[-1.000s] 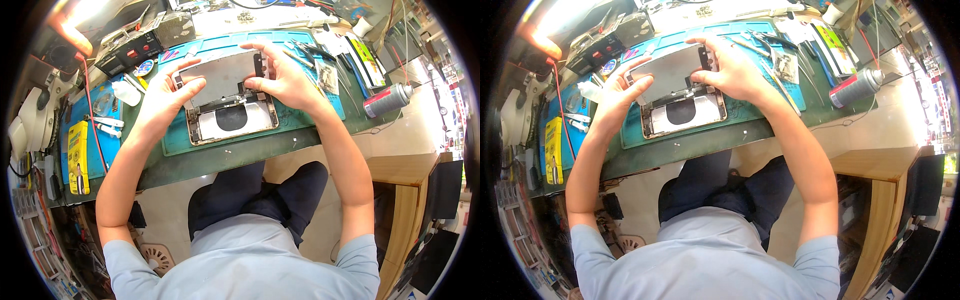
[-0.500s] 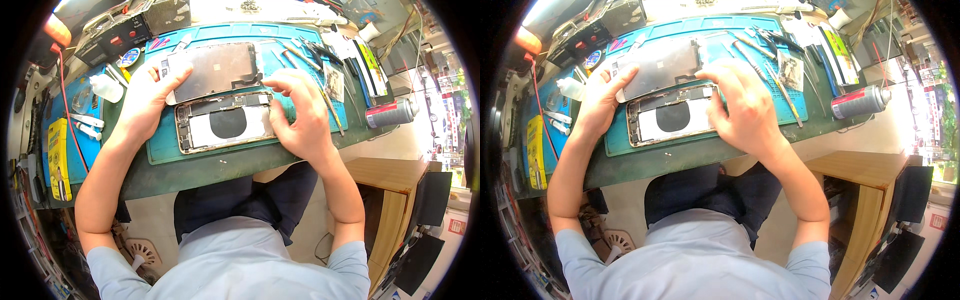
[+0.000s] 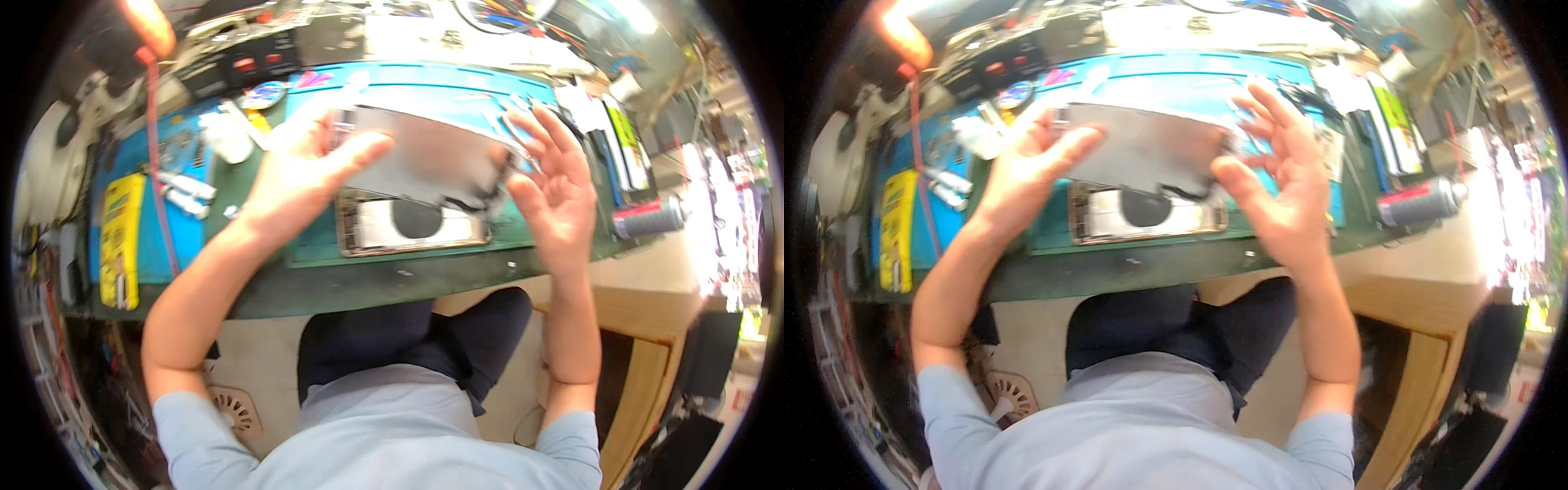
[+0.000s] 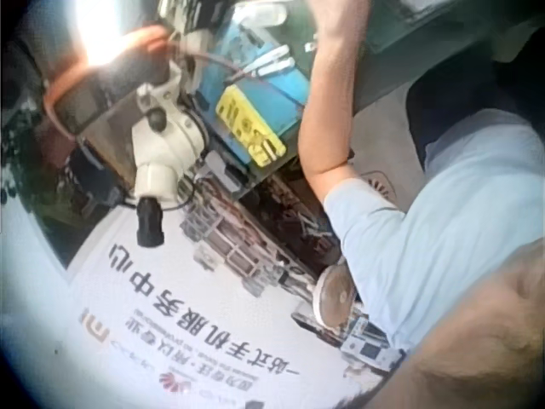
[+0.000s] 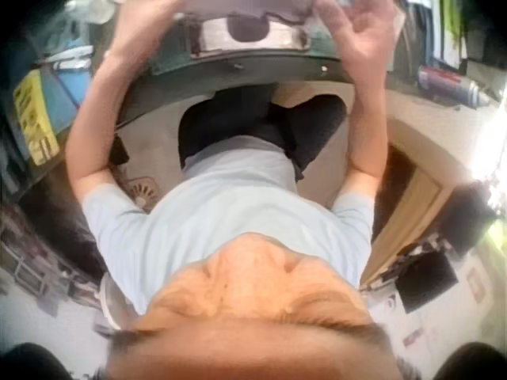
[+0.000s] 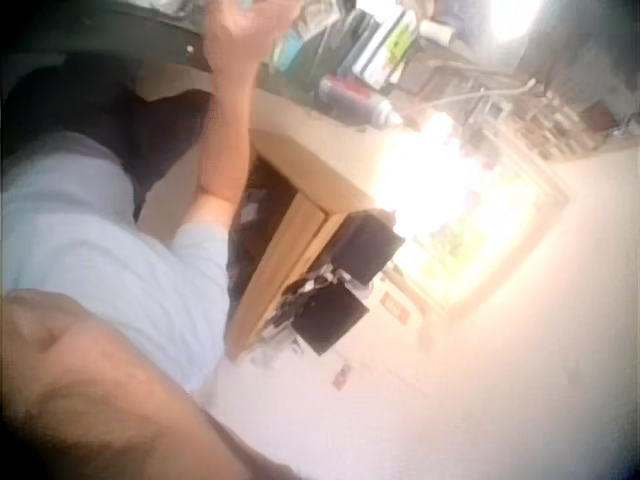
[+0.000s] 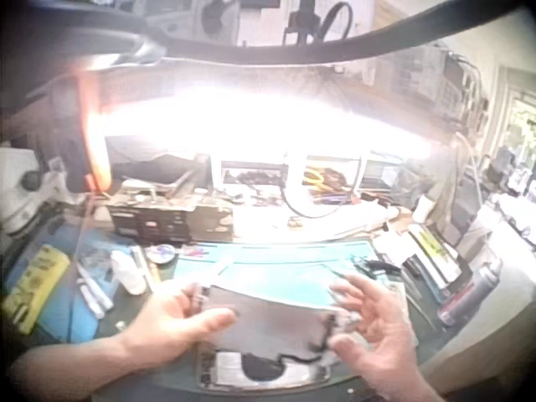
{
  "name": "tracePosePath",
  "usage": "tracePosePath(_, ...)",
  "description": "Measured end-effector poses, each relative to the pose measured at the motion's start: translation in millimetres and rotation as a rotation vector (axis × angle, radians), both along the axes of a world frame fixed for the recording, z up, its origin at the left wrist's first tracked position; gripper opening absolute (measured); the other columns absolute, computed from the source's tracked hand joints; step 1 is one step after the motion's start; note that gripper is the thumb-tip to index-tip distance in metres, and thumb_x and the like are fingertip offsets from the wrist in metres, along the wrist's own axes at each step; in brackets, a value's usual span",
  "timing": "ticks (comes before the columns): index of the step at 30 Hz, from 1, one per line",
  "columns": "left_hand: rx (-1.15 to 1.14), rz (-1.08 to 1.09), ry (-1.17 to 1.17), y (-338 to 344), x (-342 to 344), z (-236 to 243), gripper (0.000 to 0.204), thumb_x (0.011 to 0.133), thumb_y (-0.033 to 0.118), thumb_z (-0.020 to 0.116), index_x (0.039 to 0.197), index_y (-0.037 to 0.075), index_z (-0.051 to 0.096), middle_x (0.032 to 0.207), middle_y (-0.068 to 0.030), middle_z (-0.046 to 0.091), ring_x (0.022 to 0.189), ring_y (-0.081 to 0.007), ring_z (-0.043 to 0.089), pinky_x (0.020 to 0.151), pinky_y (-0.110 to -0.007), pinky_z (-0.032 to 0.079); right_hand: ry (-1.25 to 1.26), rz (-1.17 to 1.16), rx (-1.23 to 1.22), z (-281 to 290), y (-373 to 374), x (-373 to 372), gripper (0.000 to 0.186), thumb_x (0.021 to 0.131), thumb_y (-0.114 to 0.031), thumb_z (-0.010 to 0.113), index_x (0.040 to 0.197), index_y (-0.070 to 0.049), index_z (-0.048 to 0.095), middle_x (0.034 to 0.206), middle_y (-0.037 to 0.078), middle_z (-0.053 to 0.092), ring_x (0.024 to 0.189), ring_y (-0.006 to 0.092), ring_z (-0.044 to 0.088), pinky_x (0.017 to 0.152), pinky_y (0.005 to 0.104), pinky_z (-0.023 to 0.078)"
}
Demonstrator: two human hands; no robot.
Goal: The person disassembles a smartphone, sprays compressed air into the internal components, and uses a metal tool to pry out the battery. They then apply adhesive tape to the phone's frame and place a new battery into the device.
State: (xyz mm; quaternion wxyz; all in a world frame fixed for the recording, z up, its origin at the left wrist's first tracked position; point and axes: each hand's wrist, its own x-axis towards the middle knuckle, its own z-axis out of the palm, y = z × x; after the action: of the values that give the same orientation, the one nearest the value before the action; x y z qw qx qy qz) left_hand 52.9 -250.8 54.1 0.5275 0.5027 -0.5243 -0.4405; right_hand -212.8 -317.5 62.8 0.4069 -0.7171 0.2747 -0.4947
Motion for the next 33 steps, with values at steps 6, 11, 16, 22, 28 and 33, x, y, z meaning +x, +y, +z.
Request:
tracePosePath(6, -0.074, -0.118, -0.203, 12.9, -6.8, 0.3, 0.07, 0.09, 0.037, 0.077, 0.142, 0.001, 0.047, 0.132, -0.0202, 0.061, 0.114, -0.0262, 0.063, 0.096, -0.037, 0.05, -0.099, -0.122, 0.398, 11.6, 10.7, -27.3, 0.037, 0.091, -0.004, 0.068, 0.128, 0.0, 0.062, 0.1, 0.001, 0.061, 0.085, 0.0063, 0.055, 0.076, 0.0201, 0.044)
tracePosePath(11, -0.399, -0.132, -0.933, 45.3, -29.1, -7.4, 0.095, 0.073, 0.037, 0.086, 0.147, -0.002, 0.04, 0.138, -0.0225, 0.052, 0.128, -0.0383, 0.05, 0.107, -0.046, 0.04, -0.185, -0.108, 0.495, 0.0, 9.1, -75.2, 0.045, 0.1, -0.008, 0.063, 0.141, 0.003, 0.049, 0.124, 0.013, 0.064, 0.109, 0.0155, 0.063, 0.096, 0.0303, 0.051)
tracePosePath(16, -0.415, -0.031, -0.972, 60.8, -36.5, 5.0, 0.085, 0.072, 0.03, 0.086, 0.143, 0.002, 0.046, 0.128, -0.0182, 0.055, 0.122, -0.0365, 0.049, 0.105, -0.048, 0.039, -0.285, -0.124, 0.609, -12.3, 13.4, -79.2, 0.043, 0.104, -0.013, 0.057, 0.144, 0.002, 0.049, 0.125, 0.011, 0.065, 0.109, 0.0137, 0.064, 0.095, 0.0298, 0.053)
tracePosePath(22, -0.287, 0.214, -0.983, 152.9, 7.4, 42.9, 0.082, 0.072, 0.032, 0.084, 0.141, 0.004, 0.049, 0.129, -0.0167, 0.055, 0.123, -0.035, 0.049, 0.107, -0.047, 0.037, -0.201, -0.021, 0.549, -3.6, 34.0, -35.1, 0.045, 0.102, -0.006, 0.057, 0.146, -0.001, 0.048, 0.119, 0.009, 0.066, 0.102, 0.0117, 0.063, 0.09, 0.0274, 0.053)
tracePosePath(28, 0.106, 0.638, -1.057, 269.8, 69.1, 66.1, 0.081, 0.071, 0.025, 0.085, 0.142, 0.003, 0.051, 0.132, -0.0171, 0.055, 0.125, -0.032, 0.051, 0.109, -0.042, 0.039, -0.149, 0.027, 0.533, -30.4, 23.4, -26.1, 0.042, 0.101, -0.005, 0.059, 0.142, 0.002, 0.052, 0.134, 0.009, 0.058, 0.108, 0.0108, 0.06, 0.093, 0.0249, 0.049)
tracePosePath(33, 0.305, 1.066, -1.067, 324.7, 145.4, 60.1, 0.081, 0.076, 0.036, 0.083, 0.142, 0.001, 0.051, 0.128, -0.0212, 0.058, 0.121, -0.0342, 0.055, 0.105, -0.044, 0.043, -0.135, -0.007, 0.525, -33.8, 26.7, -19.1, 0.042, 0.1, -0.008, 0.061, 0.141, 0.003, 0.053, 0.134, 0.009, 0.059, 0.106, 0.0096, 0.06, 0.091, 0.0238, 0.048)
